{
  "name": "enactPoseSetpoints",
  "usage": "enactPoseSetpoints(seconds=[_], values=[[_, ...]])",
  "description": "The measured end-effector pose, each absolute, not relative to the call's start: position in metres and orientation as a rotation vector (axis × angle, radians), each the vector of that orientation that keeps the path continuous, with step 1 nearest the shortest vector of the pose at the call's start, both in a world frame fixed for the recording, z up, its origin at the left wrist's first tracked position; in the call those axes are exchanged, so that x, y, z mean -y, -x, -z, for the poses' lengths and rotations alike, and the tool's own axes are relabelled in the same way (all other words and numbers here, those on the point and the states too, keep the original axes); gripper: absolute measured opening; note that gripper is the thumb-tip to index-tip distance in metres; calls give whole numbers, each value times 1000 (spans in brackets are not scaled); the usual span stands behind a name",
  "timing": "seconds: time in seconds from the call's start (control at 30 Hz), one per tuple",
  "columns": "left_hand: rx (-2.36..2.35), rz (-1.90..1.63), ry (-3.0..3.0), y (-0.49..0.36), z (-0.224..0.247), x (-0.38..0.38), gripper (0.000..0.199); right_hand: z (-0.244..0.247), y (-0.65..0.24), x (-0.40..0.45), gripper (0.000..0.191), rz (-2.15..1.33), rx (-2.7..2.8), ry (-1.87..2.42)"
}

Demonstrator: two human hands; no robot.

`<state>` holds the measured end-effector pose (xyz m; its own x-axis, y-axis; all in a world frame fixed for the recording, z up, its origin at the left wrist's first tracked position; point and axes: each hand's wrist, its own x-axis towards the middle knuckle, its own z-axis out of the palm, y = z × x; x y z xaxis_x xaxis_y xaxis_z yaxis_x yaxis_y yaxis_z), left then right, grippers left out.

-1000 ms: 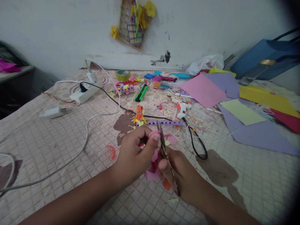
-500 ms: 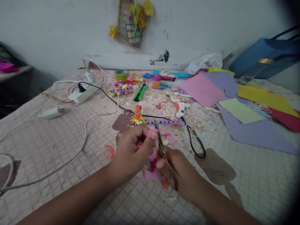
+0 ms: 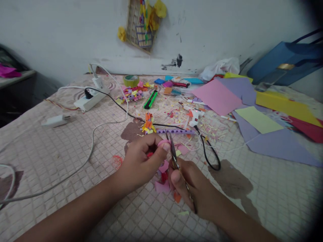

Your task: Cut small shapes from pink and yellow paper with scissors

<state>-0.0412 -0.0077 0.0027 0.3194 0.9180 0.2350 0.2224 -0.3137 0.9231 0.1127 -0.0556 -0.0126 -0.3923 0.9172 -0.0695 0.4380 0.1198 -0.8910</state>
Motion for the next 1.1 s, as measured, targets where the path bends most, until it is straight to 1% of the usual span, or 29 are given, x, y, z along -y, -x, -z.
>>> enactPoseSetpoints(seconds=[0.53, 0.7, 0.83, 1.1], values=[[-1037, -1039, -1765, 42, -1, 6, 26, 17, -112, 54, 50, -1221, 1871, 1294], [-1009, -1025, -1771, 42, -1, 6, 24, 16, -113, 55, 49, -1226, 1874, 1297], [-985, -1011, -1755, 42, -1, 5, 24, 12, -113, 55, 52, -1260, 1885, 1279], [-995, -1001, -1757, 42, -1, 5, 24, 9, -113, 54, 52, -1202, 1904, 1303]])
